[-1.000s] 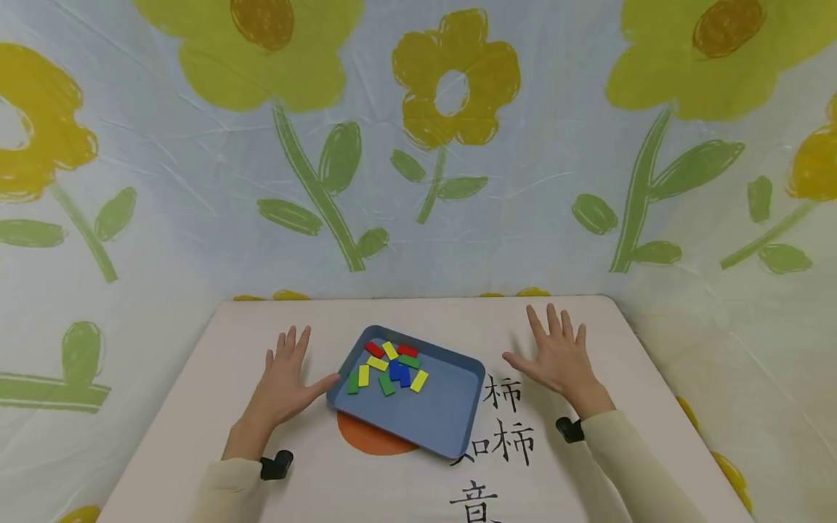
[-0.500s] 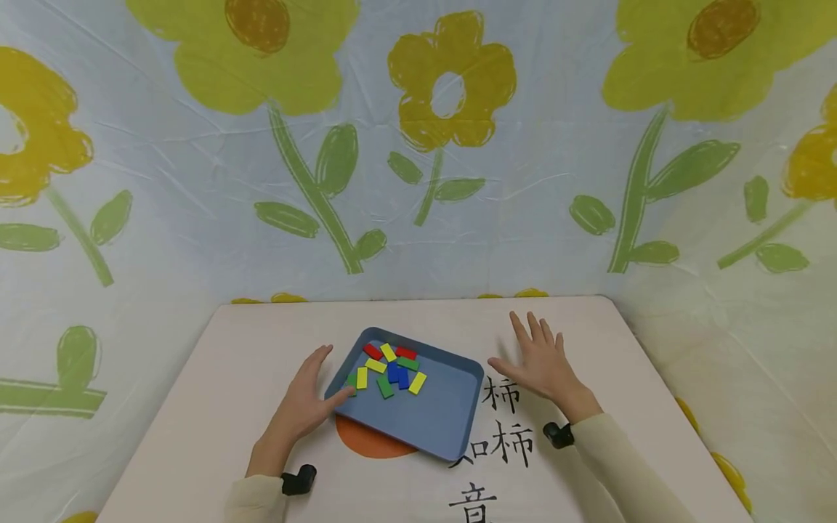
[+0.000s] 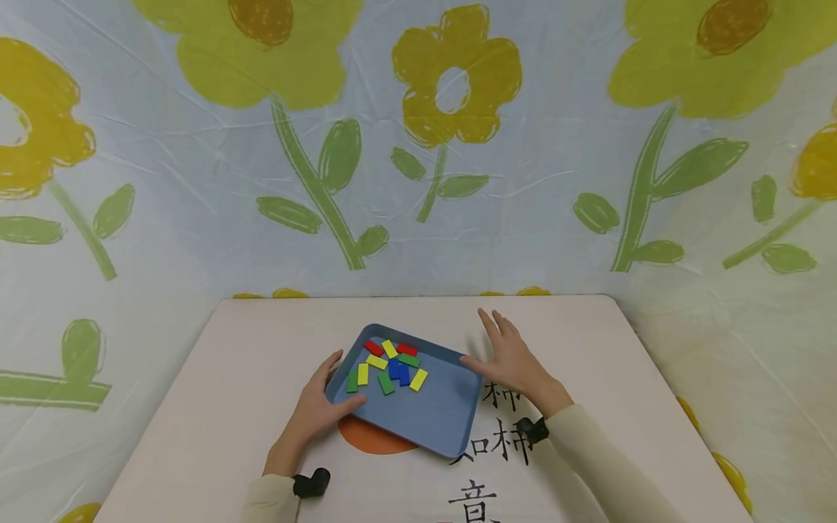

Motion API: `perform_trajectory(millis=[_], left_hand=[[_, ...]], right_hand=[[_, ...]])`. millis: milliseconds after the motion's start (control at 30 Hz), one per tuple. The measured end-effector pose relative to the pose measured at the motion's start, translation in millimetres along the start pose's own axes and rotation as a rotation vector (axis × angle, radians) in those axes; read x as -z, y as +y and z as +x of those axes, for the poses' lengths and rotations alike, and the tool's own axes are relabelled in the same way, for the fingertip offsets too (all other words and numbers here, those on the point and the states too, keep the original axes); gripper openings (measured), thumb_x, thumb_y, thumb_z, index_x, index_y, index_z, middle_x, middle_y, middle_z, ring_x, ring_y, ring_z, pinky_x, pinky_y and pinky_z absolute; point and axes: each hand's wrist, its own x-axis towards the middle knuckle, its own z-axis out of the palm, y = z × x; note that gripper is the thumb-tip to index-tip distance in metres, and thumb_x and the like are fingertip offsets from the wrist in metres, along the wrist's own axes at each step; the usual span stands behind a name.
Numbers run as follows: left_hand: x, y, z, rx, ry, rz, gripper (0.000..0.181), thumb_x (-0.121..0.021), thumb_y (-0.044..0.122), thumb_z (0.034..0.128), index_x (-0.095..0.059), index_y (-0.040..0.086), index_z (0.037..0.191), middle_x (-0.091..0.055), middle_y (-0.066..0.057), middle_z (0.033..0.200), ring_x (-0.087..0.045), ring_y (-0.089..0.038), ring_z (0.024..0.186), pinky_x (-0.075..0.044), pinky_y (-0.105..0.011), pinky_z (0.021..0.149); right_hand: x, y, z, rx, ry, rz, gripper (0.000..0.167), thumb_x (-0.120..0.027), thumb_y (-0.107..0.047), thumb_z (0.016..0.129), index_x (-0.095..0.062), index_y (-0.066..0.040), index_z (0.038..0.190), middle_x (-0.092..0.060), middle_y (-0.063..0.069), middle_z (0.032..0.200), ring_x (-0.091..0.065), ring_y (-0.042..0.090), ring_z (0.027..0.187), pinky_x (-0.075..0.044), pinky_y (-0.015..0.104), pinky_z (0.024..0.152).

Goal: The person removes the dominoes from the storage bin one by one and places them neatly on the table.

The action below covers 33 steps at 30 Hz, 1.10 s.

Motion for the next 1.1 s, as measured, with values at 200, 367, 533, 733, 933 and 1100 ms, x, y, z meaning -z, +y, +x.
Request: perform_trajectory(millis=[200, 367, 533, 733, 933, 1100], left_hand=[[-2.5, -6.6, 1.1, -0.023, 0.010, -0.024, 0.103, -0.087, 0.044, 0.0801, -0.029, 0.020, 0.162, -0.038, -0.011, 0.165, -0.045, -0.036, 0.146, -0.039, -0.063, 0.116], [-2.7, -5.5, 0.2, -0.011, -0.008, -0.010, 0.104, -0.086, 0.047, 0.0794, -0.028, 0.023, 0.163, -0.037, -0.010, 0.165, -0.044, -0.039, 0.146, -0.037, -0.066, 0.116], [-0.2, -4.1, 0.5, 0.024, -0.045, 0.037, 0.101, -0.083, 0.050, 0.0820, -0.027, 0.025, 0.163, -0.037, -0.012, 0.165, -0.040, -0.039, 0.147, -0.034, -0.067, 0.117], [2.4, -4.1, 2.1, 0.053, -0.097, 0.050, 0.104, -0.082, 0.052, 0.0820, -0.022, 0.027, 0.164, -0.034, -0.012, 0.166, -0.038, -0.039, 0.148, -0.032, -0.068, 0.118], [1.7, -7.0, 0.8, 0.034, -0.142, 0.032, 0.111, -0.085, 0.051, 0.0783, -0.018, 0.030, 0.165, -0.032, -0.011, 0.167, -0.037, -0.040, 0.149, -0.030, -0.069, 0.118], [1.5, -7.6, 0.3, 0.032, -0.158, 0.038, 0.115, -0.087, 0.051, 0.0764, -0.017, 0.030, 0.165, -0.031, -0.011, 0.168, -0.035, -0.040, 0.150, -0.030, -0.069, 0.119]], right_hand=[[-11.5, -14.8, 6.9, 0.041, -0.022, 0.014, 0.105, -0.068, -0.067, 0.087, -0.018, -0.021, 0.167, -0.021, 0.023, 0.169, -0.027, 0.047, 0.153, -0.038, 0.071, 0.111], [-19.2, -25.4, 14.7, 0.074, -0.034, 0.054, 0.101, -0.071, -0.062, 0.088, -0.021, -0.021, 0.166, -0.023, 0.021, 0.169, -0.027, 0.045, 0.153, -0.039, 0.070, 0.112], [-26.1, -40.8, 25.4, 0.042, -0.078, 0.173, 0.095, -0.072, -0.053, 0.091, -0.019, -0.025, 0.166, -0.017, 0.017, 0.171, -0.022, 0.042, 0.156, -0.038, 0.071, 0.112], [-37.2, -60.0, 36.8, 0.060, -0.112, 0.233, 0.093, -0.075, -0.043, 0.091, -0.024, -0.018, 0.165, -0.023, 0.020, 0.168, -0.028, 0.042, 0.153, -0.039, 0.071, 0.111], [-51.1, -69.3, 39.9, 0.089, -0.187, 0.259, 0.094, -0.077, -0.040, 0.090, -0.024, -0.018, 0.165, -0.035, 0.022, 0.160, -0.045, 0.039, 0.143, -0.045, 0.062, 0.111], [-58.3, -75.2, 39.5, 0.098, -0.244, 0.294, 0.092, -0.076, -0.038, 0.091, -0.026, -0.015, 0.164, -0.044, 0.025, 0.152, -0.055, 0.038, 0.130, -0.050, 0.057, 0.106]])
